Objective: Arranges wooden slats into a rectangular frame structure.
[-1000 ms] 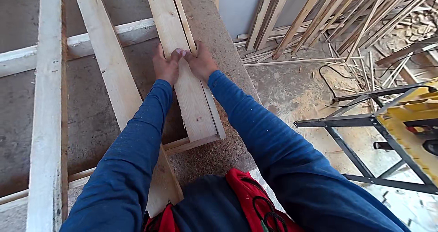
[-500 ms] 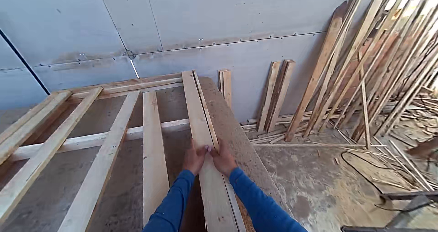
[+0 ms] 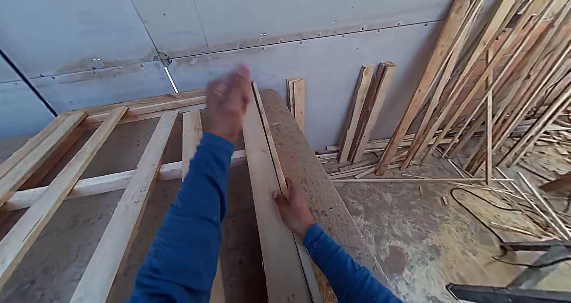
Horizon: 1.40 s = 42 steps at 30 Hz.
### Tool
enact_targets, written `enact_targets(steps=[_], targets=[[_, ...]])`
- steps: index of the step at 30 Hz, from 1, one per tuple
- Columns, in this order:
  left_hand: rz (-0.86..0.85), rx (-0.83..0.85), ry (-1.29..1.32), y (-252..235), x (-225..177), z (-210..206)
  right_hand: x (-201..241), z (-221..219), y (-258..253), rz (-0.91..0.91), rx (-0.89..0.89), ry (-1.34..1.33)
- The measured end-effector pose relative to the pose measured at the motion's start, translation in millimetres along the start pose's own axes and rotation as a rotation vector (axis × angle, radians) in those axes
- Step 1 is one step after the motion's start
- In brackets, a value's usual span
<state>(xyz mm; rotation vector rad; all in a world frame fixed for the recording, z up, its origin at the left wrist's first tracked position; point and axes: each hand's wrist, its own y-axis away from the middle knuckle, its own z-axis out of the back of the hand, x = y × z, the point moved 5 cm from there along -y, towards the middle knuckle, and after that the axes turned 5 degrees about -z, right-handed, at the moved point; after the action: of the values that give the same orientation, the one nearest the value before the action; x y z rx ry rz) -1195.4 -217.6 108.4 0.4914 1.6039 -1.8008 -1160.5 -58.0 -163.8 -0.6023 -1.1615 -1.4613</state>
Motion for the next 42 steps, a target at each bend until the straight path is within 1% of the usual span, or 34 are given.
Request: enact_targets(steps=[1,2,3,4,5,6,8,10,11,12,14,16,17,18,19,20,22,23,24,26,28,29,31,33,34,35,36,37,39,40,42], targets=[[0.006,-0.076,0.199,-13.3,16.1,-2.5,0.5,0.3,-4.0,-0.006,0.008,0.007],[0.094,-0.14,0.316,-10.2,54.2,-10.7,0.2,1.1,-6.2,-0.006,0.011,0.016],[0.221,-0.202,0.374,12.9,107.4,-23.7,-1.9,0.8,-4.9,-0.005,0.016,0.029],[0.336,-0.238,0.409,50.7,157.5,-37.3,-3.5,-1.3,-2.4,-0.001,0.027,0.045],[0.452,-0.321,0.369,73.4,193.6,-52.4,-0.4,0.2,-6.2,0.02,0.024,0.062],[0.543,-0.359,0.343,78.2,213.9,-65.0,4.1,3.9,-13.6,0.038,0.013,0.075],[0.634,-0.36,0.332,90.6,224.5,-74.3,-5.3,1.1,-12.6,0.011,0.014,0.086],[0.661,-0.369,0.299,90.5,223.1,-69.6,-5.0,-1.6,-14.3,0.016,0.019,0.089],[0.685,-0.321,0.236,89.1,220.8,-69.2,-3.4,-1.5,-15.0,0.02,0.019,0.088],[0.719,-0.224,0.145,89.4,214.1,-69.6,-2.3,-0.6,-15.2,0.02,0.014,0.089],[0.752,0.067,-0.059,91.5,182.5,-65.3,0.0,1.1,-13.2,-0.003,0.012,0.096],[0.644,0.352,-0.276,97.6,128.6,-44.2,3.8,3.1,-7.0,-0.027,0.01,0.101],[0.574,0.426,-0.39,104.8,98.0,-25.0,6.0,5.1,-0.6,-0.032,0.005,0.1],[0.515,0.434,-0.493,117.6,68.6,-0.6,7.2,7.0,9.9,-0.028,0.002,0.095],[0.48,0.395,-0.575,137.7,42.3,26.6,6.8,8.2,21.3,-0.014,-0.006,0.085],[0.464,0.323,-0.643,163.1,20.9,54.0,6.2,9.0,28.7,0.005,-0.014,0.061],[0.541,0.187,-0.773,221.5,-9.4,98.5,5.1,9.3,32.9,0.037,-0.02,-0.02],[0.588,0.129,-0.807,248.8,-19.1,108.3,5.5,9.5,32.3,0.045,-0.02,-0.053],[0.617,0.085,-0.818,271.1,-24.1,108.5,6.9,9.7,32.2,0.044,-0.017,-0.076],[0.625,0.037,-0.752,293.9,-24.7,80.7,7.5,9.2,35.4,0.022,-0.018,-0.105],[0.658,0.068,-0.643,284.0,-17.9,35.6,7.4,10.0,38.4,0.012,-0.037,-0.114],[0.738,0.119,-0.59,272.8,-10.3,13.9,7.5,11.0,39.6,0.013,-0.05,-0.11],[0.94,0.214,-0.515,256.8,20.2,-22.4,9.0,13.1,41.3,0.023,-0.07,-0.078],[1.098,0.204,-0.406,259.6,56.8,-50.4,11.3,14.1,41.4,0.051,-0.096,-0.04],[1.132,0.145,-0.353,265.4,72.8,-59.7,13.0,15.3,40.7,0.064,-0.112,-0.016],[1.134,0.07,-0.329,270.5,84.6,-63.5,14.7,16.5,40.4,0.068,-0.124,0.011],[1.119,0.031,-0.324,273.6,89.9,-64.1,15.8,16.9,42.1,0.063,-0.129,0.032],[1.102,0.035,-0.351,273.7,93.5,-63.2,16.7,16.9,43.9,0.051,-0.133,0.045],[1.063,0.094,-0.42,261.6,97.3,-58.2,18.3,16.9,40.4,0.019,-0.148,0.056],[1.031,0.111,-0.437,252.3,86.3,-52.6,17.2,16.9,37.8,0.013,-0.149,0.058],[0.931,0.083,-0.416,219.5,37.2,-24.0,19.3,19.7,33.0,0.039,-0.131,0.06]])
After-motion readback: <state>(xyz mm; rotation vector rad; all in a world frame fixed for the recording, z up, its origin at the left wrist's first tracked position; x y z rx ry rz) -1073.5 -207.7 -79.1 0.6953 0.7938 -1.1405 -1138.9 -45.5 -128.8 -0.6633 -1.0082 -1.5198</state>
